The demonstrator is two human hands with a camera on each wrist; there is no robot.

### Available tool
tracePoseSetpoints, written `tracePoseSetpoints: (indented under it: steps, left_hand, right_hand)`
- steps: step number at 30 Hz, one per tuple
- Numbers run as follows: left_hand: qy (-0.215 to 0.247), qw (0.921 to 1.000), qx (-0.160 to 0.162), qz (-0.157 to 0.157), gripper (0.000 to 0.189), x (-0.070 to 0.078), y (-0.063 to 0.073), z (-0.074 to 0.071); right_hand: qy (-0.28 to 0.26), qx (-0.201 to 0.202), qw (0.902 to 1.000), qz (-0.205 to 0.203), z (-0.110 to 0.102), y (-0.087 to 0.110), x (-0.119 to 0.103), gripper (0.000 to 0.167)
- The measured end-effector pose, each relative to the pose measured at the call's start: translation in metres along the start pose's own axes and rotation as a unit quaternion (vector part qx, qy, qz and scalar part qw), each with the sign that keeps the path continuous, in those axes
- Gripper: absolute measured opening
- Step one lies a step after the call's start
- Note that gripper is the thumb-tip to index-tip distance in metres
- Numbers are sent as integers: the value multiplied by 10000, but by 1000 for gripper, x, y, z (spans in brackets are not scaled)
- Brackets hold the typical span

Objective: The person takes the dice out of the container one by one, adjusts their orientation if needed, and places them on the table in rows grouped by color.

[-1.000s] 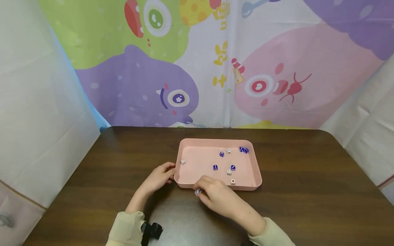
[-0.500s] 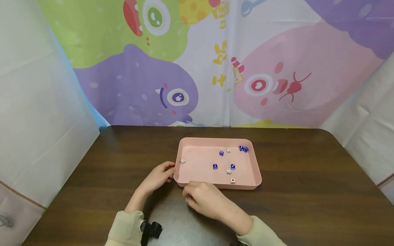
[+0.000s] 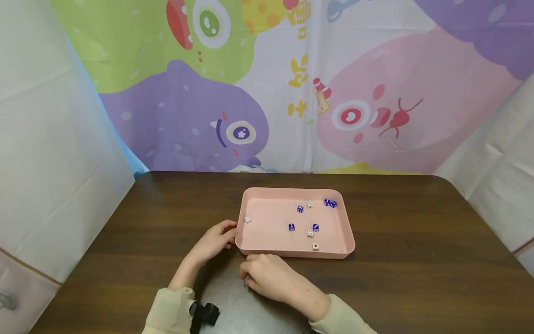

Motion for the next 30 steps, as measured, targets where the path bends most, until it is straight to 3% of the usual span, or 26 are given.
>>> tracePoseSetpoints:
  steps: [9,30]
  left_hand:
    - [69,10000,-55,-14,32,-2,0,1]
    - [56,10000,-38,-22,34,0,1,1]
  right_hand:
    - [348,-50,9993,-123,7,-4,-3,7]
    - [272,-247,9993,53,5,0,2,10]
Point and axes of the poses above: each hand's wrist, its own y-axis away from the middle knuckle, its own z-axis out of the palm, x = y × z, the point moved 2 cm from there along -y, towards the middle knuckle, and after that the axes turned 3 degrees about z, right-handed, at the moved point
